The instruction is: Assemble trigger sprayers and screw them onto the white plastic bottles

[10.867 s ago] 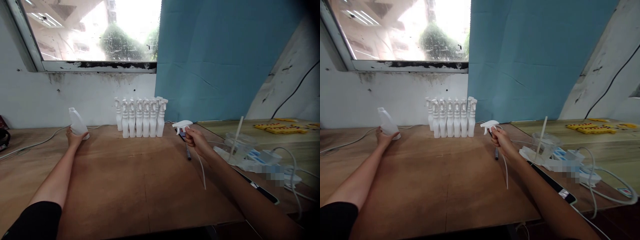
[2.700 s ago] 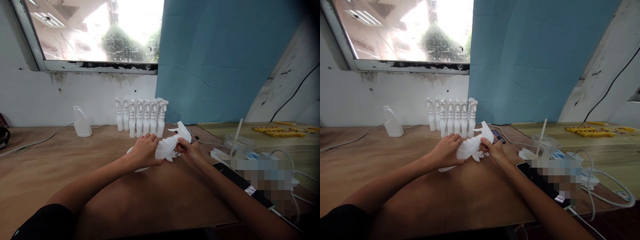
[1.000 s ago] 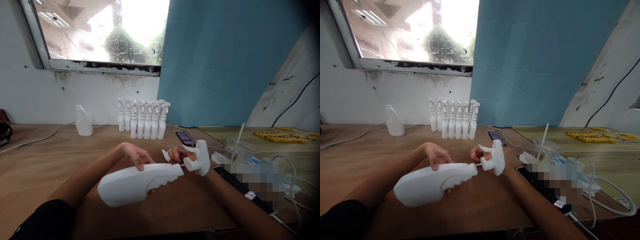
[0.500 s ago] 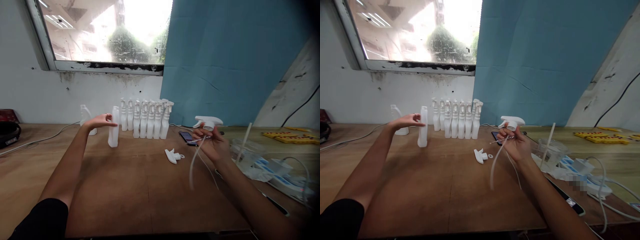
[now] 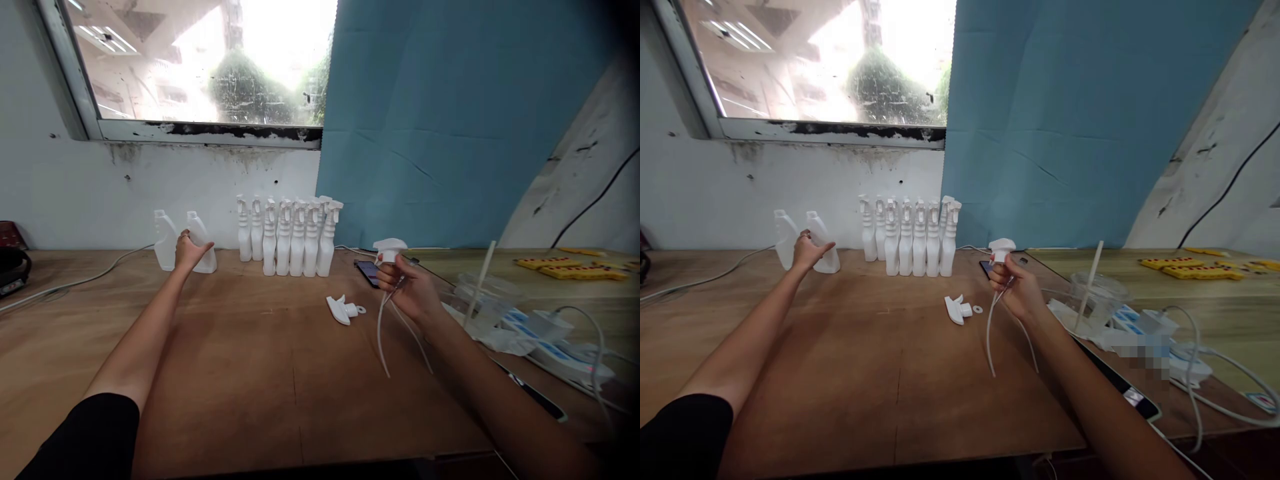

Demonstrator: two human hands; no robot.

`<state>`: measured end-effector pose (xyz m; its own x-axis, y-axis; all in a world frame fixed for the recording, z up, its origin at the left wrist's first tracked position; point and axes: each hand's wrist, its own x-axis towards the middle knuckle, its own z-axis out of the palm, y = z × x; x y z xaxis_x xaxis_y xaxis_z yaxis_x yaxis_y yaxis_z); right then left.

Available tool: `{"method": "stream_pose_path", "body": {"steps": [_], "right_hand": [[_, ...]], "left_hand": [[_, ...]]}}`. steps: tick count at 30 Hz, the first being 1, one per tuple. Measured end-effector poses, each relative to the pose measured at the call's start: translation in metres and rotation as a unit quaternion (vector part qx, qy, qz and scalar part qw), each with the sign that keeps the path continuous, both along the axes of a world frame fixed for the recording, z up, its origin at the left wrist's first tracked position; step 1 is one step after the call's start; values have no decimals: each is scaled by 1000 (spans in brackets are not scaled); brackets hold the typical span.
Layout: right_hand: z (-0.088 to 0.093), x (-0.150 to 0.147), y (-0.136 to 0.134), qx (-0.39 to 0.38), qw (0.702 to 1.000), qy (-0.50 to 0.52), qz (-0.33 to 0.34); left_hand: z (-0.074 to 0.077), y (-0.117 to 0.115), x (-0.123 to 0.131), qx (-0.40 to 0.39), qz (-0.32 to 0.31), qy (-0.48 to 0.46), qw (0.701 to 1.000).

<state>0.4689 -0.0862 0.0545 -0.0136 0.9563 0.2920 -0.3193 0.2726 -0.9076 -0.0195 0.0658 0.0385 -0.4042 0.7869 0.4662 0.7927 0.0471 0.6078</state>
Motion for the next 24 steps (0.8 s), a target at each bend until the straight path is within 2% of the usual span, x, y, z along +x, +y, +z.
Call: {"method": "stream_pose_path", "body": {"steps": [4, 9, 13, 17, 19, 21, 24], "right_hand": [[-4, 5, 3, -53, 996, -43, -64], [-11, 5, 8, -81, 982, -99, -142], [-17, -2, 9, -92, 973, -118, -177], [-29, -3, 17, -63, 969, -138, -195], [-38, 2, 26, -21, 960, -186, -210], [-46, 8, 35, 32, 936, -258, -237], [-54, 15, 44, 95, 899, -316, -289]], "left_hand": [[-7, 6, 1, 25, 15, 20, 999], [-10, 6, 4, 32, 25, 35, 999], [-9, 3, 6, 28, 30, 42, 998], [-7, -4, 13, 13, 38, 40, 998], [-3, -10, 18, 29, 56, 37, 997], [6, -17, 23, 74, 70, 44, 994], [32, -31, 37, 130, 46, 63, 988]]}}
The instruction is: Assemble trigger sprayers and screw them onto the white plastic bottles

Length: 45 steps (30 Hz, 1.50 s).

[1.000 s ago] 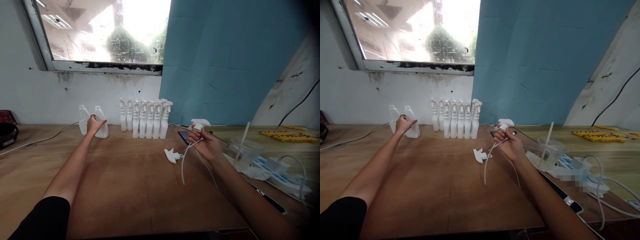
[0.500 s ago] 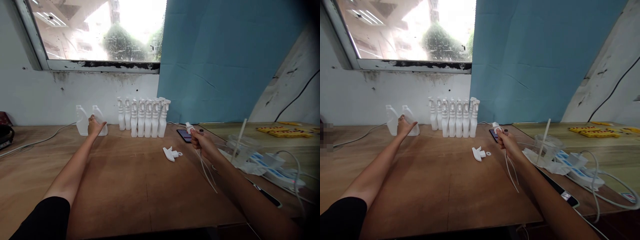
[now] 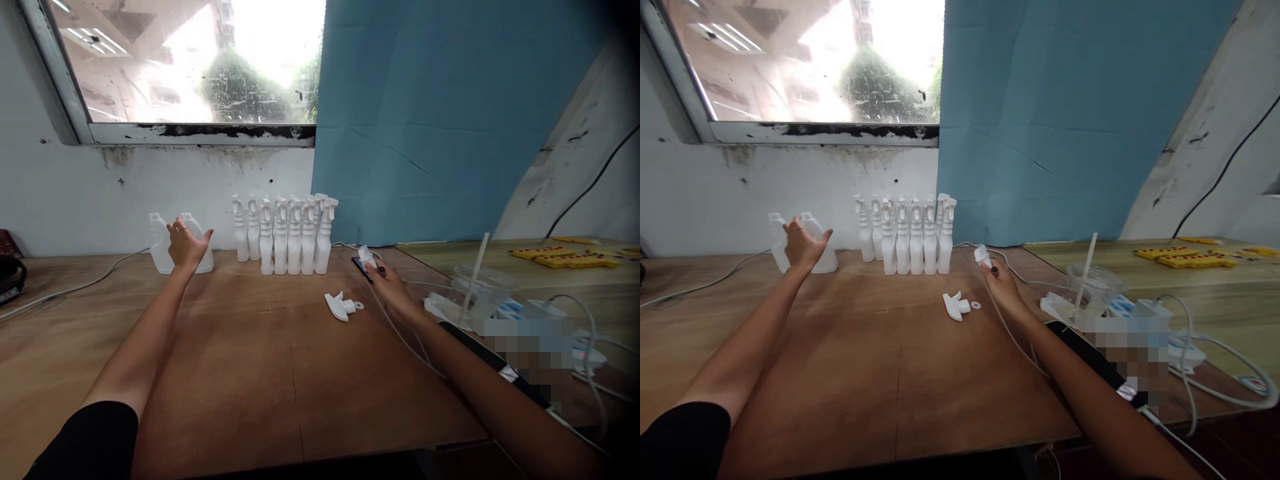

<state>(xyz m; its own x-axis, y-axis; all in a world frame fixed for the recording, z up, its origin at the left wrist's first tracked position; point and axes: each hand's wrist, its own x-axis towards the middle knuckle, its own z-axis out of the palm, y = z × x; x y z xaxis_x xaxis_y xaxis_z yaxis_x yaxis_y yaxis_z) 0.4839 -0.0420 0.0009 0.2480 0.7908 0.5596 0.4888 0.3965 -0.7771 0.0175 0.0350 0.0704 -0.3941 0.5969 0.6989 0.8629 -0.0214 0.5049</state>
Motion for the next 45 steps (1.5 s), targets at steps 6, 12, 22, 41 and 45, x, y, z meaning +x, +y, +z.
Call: {"method": "stream_pose_path", "body": {"steps": [6, 12, 22, 41, 45], "right_hand": [[12, -10, -17, 104, 988, -115, -28], [18, -53, -52, 98, 934, -336, 71], [10, -80, -69, 182, 900, -348, 188], [13, -92, -85, 109, 927, -226, 280], [17, -96, -90, 144, 884, -320, 309]], "left_hand": [[32, -50, 79, -103, -311, -37, 944], [-41, -117, 173, -280, -636, -306, 651], [-95, -108, 180, -290, -634, -526, 486], [-99, -104, 184, -259, -585, -549, 539], [-100, -106, 188, -253, -590, -524, 560]]}}
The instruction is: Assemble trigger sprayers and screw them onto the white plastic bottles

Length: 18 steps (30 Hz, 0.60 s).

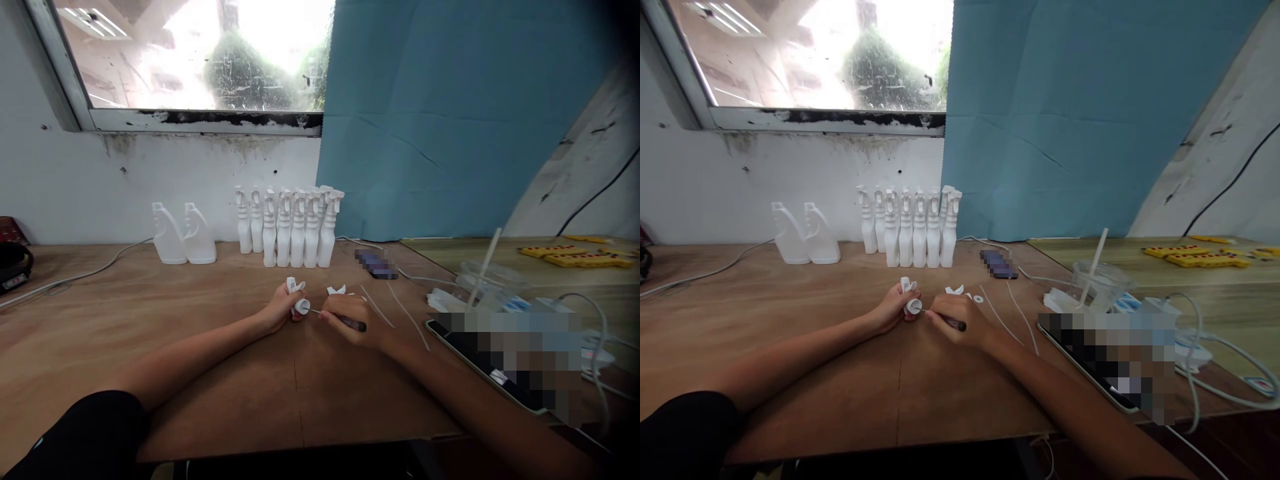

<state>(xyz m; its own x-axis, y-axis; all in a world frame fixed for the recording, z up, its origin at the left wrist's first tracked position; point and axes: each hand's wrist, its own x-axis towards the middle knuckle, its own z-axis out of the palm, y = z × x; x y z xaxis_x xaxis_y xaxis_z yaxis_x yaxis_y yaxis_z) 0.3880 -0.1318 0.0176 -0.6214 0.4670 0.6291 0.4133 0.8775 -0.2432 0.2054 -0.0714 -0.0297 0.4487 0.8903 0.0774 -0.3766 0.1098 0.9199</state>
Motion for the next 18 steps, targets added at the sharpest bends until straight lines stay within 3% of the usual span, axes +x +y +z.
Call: {"method": "stream_pose_path", "body": {"steps": [4, 9, 15, 18], "right_hand": [[-1, -5, -1, 15, 1000, -19, -12], [-7, -7, 1, -124, 987, 39, -97], [-7, -11, -3, -154, 984, 32, -83], [-8, -15, -2, -225, 970, 63, -65]], "left_hand": [[-2, -1, 2, 16, 3, 15, 1000], [-5, 0, 2, 16, 22, 20, 999], [-7, 3, -1, 8, 25, 19, 999], [-6, 4, -4, 3, 22, 18, 1000]]}}
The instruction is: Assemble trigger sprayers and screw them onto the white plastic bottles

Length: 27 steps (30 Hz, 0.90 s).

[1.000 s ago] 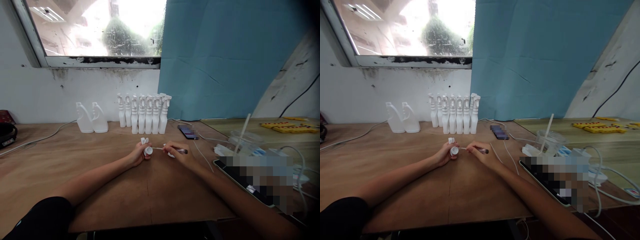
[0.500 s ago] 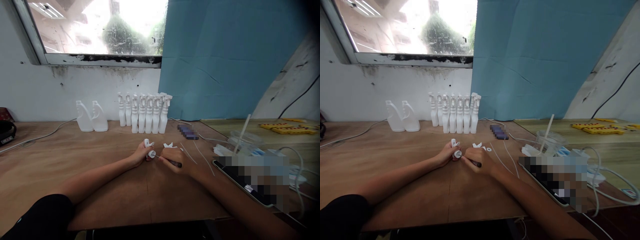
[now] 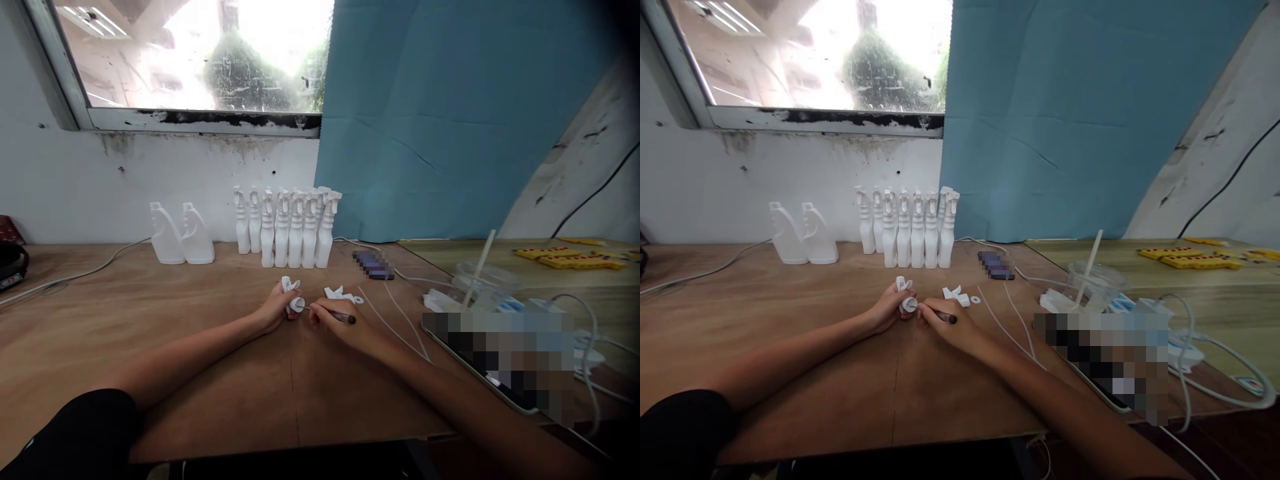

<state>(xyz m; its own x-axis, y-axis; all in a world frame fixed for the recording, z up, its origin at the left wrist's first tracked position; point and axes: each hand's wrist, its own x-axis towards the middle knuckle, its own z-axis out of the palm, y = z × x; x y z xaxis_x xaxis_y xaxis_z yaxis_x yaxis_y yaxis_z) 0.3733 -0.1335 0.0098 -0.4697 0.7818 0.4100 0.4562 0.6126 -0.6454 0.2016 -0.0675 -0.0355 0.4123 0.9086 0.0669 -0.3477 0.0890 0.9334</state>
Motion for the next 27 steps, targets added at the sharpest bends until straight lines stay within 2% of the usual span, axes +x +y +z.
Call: {"method": "stream_pose_path", "body": {"steps": [4, 9, 12, 16, 21, 24, 27], "right_hand": [[1, 0, 3, -63, 997, 37, 30], [3, 1, 1, -22, 999, -11, 35], [-2, 0, 0, -26, 999, -3, 34], [-10, -1, 4, -49, 996, 59, 49], [-15, 1, 11, -144, 974, 167, 56], [-15, 0, 12, -140, 970, 189, 60], [-15, -2, 10, -94, 982, 156, 56]], "left_hand": [[2, -1, -1, 5, -26, 5, 1000], [1, -3, 0, 8, -38, 7, 999], [1, -2, -2, 2, -38, -3, 999], [3, 1, -5, -15, -55, -20, 998], [6, 4, -8, -45, -96, -36, 994], [6, 5, -9, -67, -114, -51, 990], [7, 7, -9, -82, -117, -69, 987]]}}
